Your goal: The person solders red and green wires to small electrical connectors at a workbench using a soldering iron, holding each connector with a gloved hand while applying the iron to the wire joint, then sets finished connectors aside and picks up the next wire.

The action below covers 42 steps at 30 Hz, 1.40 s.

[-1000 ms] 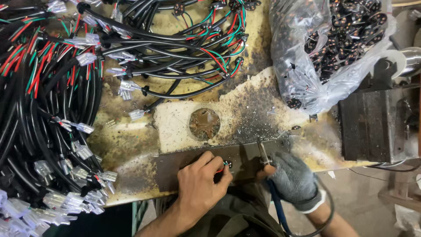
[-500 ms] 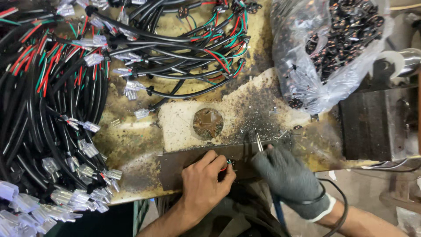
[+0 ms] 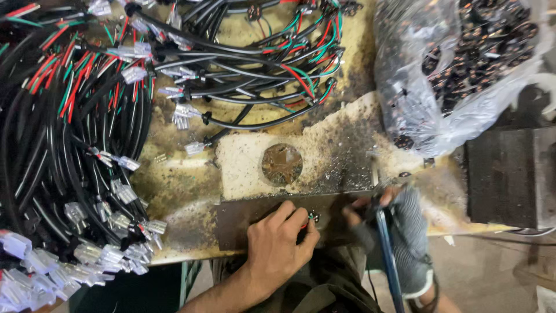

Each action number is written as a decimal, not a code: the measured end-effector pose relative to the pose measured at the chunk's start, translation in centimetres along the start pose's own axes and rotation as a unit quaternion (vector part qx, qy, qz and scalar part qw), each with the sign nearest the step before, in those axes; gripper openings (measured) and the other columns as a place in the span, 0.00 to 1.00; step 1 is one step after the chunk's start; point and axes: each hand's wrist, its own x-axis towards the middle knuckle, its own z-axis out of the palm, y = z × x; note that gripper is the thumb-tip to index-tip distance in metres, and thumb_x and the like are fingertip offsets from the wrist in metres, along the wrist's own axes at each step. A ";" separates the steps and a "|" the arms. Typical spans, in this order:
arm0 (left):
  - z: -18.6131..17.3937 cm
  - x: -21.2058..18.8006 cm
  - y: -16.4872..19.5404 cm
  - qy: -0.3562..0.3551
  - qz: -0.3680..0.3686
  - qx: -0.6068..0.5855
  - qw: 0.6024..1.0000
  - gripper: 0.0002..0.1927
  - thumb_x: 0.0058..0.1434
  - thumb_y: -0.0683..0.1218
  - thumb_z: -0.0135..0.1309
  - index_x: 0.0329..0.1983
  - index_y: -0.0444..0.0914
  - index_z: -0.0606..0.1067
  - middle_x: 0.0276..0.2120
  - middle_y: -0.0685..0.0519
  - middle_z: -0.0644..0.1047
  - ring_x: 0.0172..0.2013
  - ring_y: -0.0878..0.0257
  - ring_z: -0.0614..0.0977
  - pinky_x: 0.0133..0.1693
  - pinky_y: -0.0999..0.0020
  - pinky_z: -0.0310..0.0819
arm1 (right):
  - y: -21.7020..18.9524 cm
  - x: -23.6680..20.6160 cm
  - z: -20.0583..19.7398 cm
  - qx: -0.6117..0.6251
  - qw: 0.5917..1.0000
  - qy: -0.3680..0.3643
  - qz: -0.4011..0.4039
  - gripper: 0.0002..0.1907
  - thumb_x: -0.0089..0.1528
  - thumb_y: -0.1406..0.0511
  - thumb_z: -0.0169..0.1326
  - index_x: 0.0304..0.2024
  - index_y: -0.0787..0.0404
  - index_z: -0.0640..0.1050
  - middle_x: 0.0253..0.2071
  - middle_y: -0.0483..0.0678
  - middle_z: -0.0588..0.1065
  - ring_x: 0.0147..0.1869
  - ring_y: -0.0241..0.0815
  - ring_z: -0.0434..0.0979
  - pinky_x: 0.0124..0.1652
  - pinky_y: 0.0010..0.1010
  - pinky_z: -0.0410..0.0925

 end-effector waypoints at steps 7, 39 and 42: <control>0.3 -0.3 -0.1 -0.001 -0.010 0.016 1.000 0.08 0.57 0.46 0.60 0.27 0.40 0.74 0.27 0.50 0.72 0.25 0.48 0.81 0.24 0.53 0.73 | 1.4 -3.1 3.6 -0.020 0.999 0.041 0.002 0.26 0.52 0.70 0.70 0.43 0.59 0.65 0.29 0.43 0.73 0.31 0.32 0.74 0.31 0.23 0.69; -17.0 5.0 -1.8 0.209 -0.214 0.560 0.773 0.19 0.66 0.57 0.64 0.50 0.41 0.75 0.38 0.48 0.78 0.33 0.48 0.83 0.30 0.54 0.76 | 0.6 -1.4 4.1 -0.104 0.994 0.021 -0.039 0.27 0.48 0.62 0.74 0.38 0.60 0.68 0.21 0.43 0.72 0.24 0.37 0.73 0.28 0.31 0.67; -17.0 4.6 -6.4 0.217 -0.232 0.585 0.746 0.19 0.65 0.60 0.64 0.41 0.41 0.75 0.33 0.49 0.79 0.27 0.51 0.83 0.25 0.57 0.76 | 0.4 -1.4 4.4 -0.137 0.988 0.032 -0.062 0.27 0.49 0.61 0.74 0.37 0.60 0.69 0.20 0.44 0.69 0.24 0.39 0.70 0.29 0.32 0.67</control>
